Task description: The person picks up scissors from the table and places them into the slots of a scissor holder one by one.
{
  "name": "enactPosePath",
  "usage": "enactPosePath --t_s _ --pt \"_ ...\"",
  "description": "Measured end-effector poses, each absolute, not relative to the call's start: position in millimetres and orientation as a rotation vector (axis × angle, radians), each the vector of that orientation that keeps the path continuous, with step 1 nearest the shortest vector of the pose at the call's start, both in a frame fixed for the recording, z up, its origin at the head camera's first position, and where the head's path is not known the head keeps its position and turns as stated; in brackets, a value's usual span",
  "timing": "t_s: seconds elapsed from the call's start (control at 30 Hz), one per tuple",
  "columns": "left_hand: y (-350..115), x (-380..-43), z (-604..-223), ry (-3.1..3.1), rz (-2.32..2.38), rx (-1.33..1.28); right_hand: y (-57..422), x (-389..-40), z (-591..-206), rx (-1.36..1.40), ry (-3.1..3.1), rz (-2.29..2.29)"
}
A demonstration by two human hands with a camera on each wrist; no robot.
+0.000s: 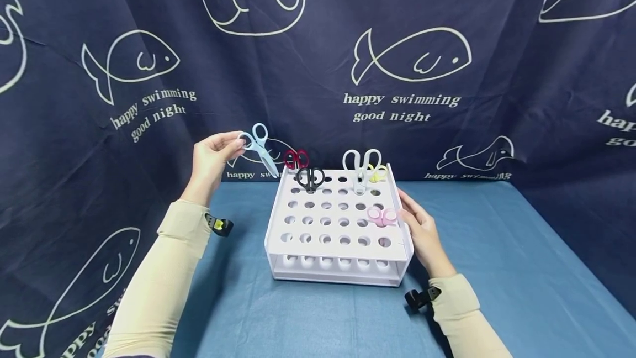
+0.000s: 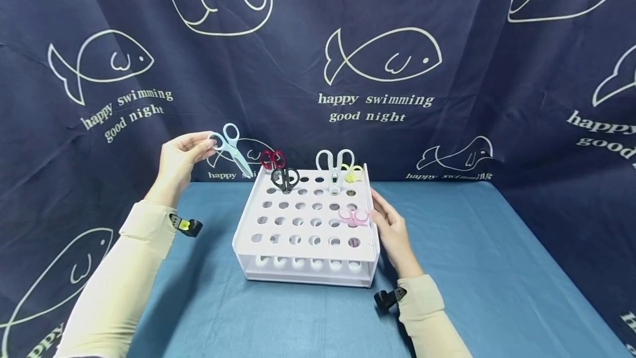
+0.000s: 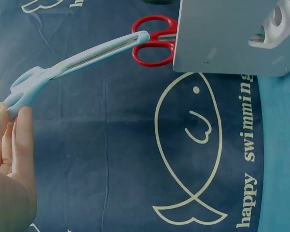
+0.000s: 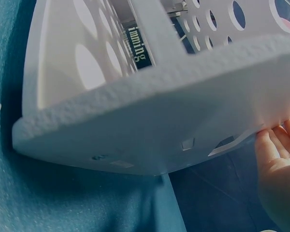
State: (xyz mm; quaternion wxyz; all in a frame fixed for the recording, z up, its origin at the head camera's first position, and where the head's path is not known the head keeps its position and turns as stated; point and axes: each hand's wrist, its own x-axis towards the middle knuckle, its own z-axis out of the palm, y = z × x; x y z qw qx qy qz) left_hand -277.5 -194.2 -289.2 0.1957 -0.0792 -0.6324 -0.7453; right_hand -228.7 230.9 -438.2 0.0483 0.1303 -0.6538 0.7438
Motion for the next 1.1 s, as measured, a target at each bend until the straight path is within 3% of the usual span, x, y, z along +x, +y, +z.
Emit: enactPosePath --t_s 1.1 --pt "-172 -267 -315 -1.879 -2.120 -0.308 230 -230 -437 0.405 -1.978 2.269"
